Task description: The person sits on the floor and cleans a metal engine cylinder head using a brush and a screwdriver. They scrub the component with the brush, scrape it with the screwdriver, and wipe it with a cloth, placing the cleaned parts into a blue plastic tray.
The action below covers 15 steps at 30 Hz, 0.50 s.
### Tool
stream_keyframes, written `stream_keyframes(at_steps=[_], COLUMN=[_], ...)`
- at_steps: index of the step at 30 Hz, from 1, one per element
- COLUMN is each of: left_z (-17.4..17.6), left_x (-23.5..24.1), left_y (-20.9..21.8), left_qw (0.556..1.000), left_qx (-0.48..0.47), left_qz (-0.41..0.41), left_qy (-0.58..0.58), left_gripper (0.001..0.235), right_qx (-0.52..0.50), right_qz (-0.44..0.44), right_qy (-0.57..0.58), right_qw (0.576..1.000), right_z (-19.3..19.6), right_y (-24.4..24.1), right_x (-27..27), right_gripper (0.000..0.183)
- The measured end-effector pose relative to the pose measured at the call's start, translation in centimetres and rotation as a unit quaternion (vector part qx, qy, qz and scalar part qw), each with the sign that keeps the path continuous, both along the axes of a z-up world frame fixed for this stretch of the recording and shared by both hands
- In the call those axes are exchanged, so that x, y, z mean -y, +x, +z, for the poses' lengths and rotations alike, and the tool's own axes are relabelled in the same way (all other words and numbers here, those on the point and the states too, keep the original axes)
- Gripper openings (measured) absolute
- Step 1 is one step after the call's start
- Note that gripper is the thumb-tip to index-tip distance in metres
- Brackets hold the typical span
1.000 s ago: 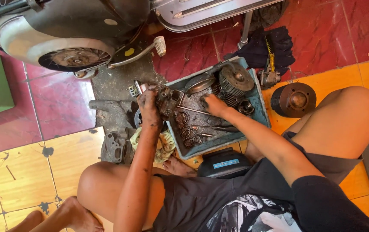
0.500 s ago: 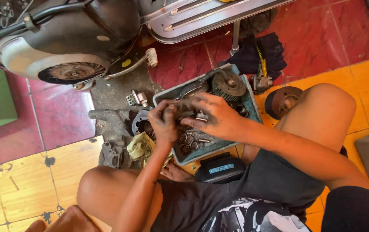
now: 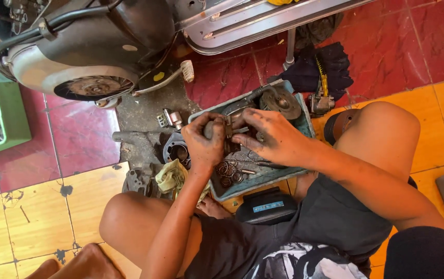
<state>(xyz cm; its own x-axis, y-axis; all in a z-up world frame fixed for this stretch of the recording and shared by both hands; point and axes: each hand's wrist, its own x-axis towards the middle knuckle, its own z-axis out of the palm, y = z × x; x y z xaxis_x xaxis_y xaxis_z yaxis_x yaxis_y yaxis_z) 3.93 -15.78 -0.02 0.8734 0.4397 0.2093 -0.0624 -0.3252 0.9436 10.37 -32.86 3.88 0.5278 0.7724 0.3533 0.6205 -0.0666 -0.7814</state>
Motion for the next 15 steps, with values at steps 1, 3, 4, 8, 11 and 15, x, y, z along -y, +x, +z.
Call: stream_keyframes(at_steps=[1, 3, 4, 8, 11, 15], left_z=[0.2, 0.7, 1.0, -1.2, -1.9, -2.7], left_x=[0.0, -0.1, -0.2, -1.3, -1.6, -1.8], left_y=[-0.1, -0.4, -0.5, -0.8, -0.9, -1.3], left_qw=[1.000, 1.000, 1.000, 0.995, 0.990, 0.985], left_qx=[0.002, 0.003, -0.001, -0.041, -0.057, -0.092], left_qz=[0.008, 0.017, 0.006, -0.061, -0.095, -0.115], left_qy=[-0.001, 0.000, -0.025, -0.068, -0.086, -0.091], left_gripper=[0.027, 0.027, 0.029, 0.028, 0.037, 0.038], right_qx=[-0.048, -0.098, -0.025, 0.221, 0.265, 0.282], right_qz=[0.005, 0.011, 0.034, 0.087, 0.133, 0.149], right_qy=[0.010, 0.021, 0.010, -0.058, -0.143, -0.048], right_qw=[0.999, 0.995, 0.999, 0.970, 0.944, 0.947], right_z=[0.7, 0.5, -0.3, -3.9, -1.5, -3.3], right_y=[0.2, 0.1, 0.0, 0.8, 0.8, 1.2], right_x=[-0.1, 0.3, 0.7, 3.0, 2.4, 2.9], right_gripper=[0.015, 0.025, 0.023, 0.029, 0.029, 0.024])
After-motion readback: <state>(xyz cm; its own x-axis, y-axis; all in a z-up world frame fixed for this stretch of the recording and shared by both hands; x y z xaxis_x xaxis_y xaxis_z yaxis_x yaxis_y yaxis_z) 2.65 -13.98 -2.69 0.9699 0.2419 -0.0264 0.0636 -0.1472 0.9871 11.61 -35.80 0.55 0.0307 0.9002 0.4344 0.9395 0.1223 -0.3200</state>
